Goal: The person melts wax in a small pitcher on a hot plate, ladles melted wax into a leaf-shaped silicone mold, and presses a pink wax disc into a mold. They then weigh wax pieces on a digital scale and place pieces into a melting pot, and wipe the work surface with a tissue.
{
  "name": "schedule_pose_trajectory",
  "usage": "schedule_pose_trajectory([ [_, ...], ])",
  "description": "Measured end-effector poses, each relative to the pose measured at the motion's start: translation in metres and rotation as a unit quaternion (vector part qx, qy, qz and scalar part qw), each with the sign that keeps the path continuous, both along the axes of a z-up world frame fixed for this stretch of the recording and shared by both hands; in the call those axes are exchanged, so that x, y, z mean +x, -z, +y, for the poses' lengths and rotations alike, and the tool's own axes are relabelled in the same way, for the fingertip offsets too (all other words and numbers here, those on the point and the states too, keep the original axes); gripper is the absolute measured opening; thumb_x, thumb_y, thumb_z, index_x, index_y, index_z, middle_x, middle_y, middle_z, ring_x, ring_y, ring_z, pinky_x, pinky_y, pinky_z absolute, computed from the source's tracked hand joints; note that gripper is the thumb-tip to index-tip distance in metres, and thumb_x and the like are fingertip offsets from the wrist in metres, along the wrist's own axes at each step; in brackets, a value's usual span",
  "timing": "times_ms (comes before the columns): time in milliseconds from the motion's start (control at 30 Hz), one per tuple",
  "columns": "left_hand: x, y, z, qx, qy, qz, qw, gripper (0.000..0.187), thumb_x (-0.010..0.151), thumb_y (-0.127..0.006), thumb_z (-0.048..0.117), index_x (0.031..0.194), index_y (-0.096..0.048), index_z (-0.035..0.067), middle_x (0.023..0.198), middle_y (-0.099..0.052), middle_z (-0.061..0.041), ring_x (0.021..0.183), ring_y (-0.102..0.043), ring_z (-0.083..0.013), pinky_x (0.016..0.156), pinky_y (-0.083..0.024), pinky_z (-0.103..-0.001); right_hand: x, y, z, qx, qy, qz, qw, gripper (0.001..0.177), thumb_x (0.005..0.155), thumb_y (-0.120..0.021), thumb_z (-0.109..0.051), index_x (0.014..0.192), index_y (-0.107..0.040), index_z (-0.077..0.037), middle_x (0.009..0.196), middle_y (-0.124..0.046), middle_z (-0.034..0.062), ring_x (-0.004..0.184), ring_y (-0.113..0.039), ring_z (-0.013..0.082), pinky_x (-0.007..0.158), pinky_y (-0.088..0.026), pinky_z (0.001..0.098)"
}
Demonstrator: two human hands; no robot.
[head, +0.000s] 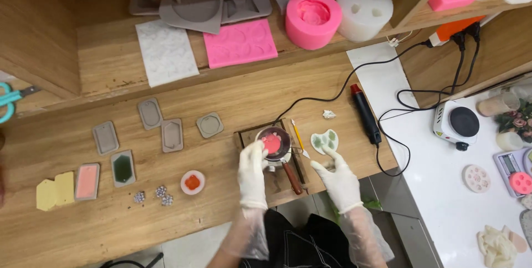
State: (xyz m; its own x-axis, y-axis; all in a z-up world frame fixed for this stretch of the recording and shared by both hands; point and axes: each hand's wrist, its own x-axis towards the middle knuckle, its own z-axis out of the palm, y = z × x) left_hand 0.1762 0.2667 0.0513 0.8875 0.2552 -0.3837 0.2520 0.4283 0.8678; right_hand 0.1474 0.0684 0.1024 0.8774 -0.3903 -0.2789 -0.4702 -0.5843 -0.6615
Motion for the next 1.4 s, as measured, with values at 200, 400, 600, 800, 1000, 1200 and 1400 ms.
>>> schedule_pose_trajectory([
  [200,-0.036,0.137,-0.023,-0.303,0.095,0.293,0.902,0.065,0.097,-0.046,0.057,0.144,-0.053,0.012,0.146,-0.059,-0.01,0.135,-0.055,-0.0284,0.111,-0.041,-0.047,0.048,0.055,0.028,0.173,0.006,-0.047,0.984,0.05,0.083,-0.08,-0.031,0.128,-0.071,-0.012,0.087,-0.07,0.0003,0.077,-0.064,0.0092,0.073,-0.054,0.0257],
  [400,-0.027,0.106,-0.041,-0.435,0.341,0.287,0.783,0.09,0.093,-0.015,0.078,0.144,-0.054,0.015,0.148,-0.056,-0.008,0.137,-0.049,-0.0305,0.113,-0.028,-0.057,0.062,0.044,0.055,0.133,-0.026,-0.088,0.987,0.032,0.085,-0.082,-0.026,0.111,-0.081,-0.007,0.085,-0.069,-0.0011,0.076,-0.061,0.0079,0.071,-0.052,0.0249],
  [600,-0.034,0.099,-0.04,-0.419,0.321,0.236,0.815,0.08,0.099,-0.026,0.082,0.124,-0.062,0.015,0.109,-0.065,-0.001,0.101,-0.063,-0.0224,0.093,-0.046,-0.046,0.068,0.001,0.084,0.075,-0.1,0.009,0.992,0.035,0.084,-0.081,-0.024,0.118,-0.076,-0.014,0.086,-0.071,0.0074,0.076,-0.064,0.0132,0.072,-0.055,0.0285],
  [800,-0.044,0.104,-0.03,-0.403,0.281,0.236,0.838,0.084,0.097,-0.028,0.077,0.121,-0.064,0.005,0.088,-0.067,-0.005,0.077,-0.067,-0.0211,0.072,-0.055,-0.035,0.068,0.023,0.063,-0.02,-0.157,-0.154,0.975,0.023,0.088,-0.074,-0.024,0.11,-0.076,-0.019,0.096,-0.074,0.0027,0.082,-0.069,0.0151,0.078,-0.055,0.0298],
  [1000,-0.043,0.103,-0.018,-0.366,0.264,0.238,0.86,0.084,0.099,-0.03,0.075,0.123,-0.066,0.003,0.082,-0.065,-0.003,0.073,-0.065,-0.0201,0.067,-0.057,-0.032,0.057,-0.002,0.055,-0.197,-0.217,-0.257,0.921,0.018,0.092,-0.074,-0.029,0.109,-0.08,-0.029,0.078,-0.062,0.0004,0.073,-0.059,0.0211,0.079,-0.044,0.0334],
  [1200,-0.043,0.105,-0.005,-0.311,0.246,0.226,0.889,0.079,0.101,-0.033,0.071,0.124,-0.066,0.003,0.081,-0.064,-0.003,0.074,-0.066,-0.0197,0.065,-0.054,-0.03,0.057,-0.018,0.065,-0.35,-0.264,-0.35,0.828,0.017,0.092,-0.074,-0.027,0.108,-0.078,-0.026,0.069,-0.058,0.0007,0.062,-0.058,0.0225,0.064,-0.044,0.0399],
  [1400,-0.043,0.112,0.008,-0.288,0.254,0.214,0.898,0.077,0.1,-0.031,0.07,0.122,-0.067,0.006,0.081,-0.064,-0.002,0.072,-0.066,-0.0196,0.056,-0.047,-0.03,0.066,0.012,0.061,-0.273,-0.304,-0.379,0.83,0.017,0.093,-0.072,-0.023,0.109,-0.076,-0.023,0.073,-0.06,0.0035,0.062,-0.06,0.025,0.057,-0.047,0.039],
])
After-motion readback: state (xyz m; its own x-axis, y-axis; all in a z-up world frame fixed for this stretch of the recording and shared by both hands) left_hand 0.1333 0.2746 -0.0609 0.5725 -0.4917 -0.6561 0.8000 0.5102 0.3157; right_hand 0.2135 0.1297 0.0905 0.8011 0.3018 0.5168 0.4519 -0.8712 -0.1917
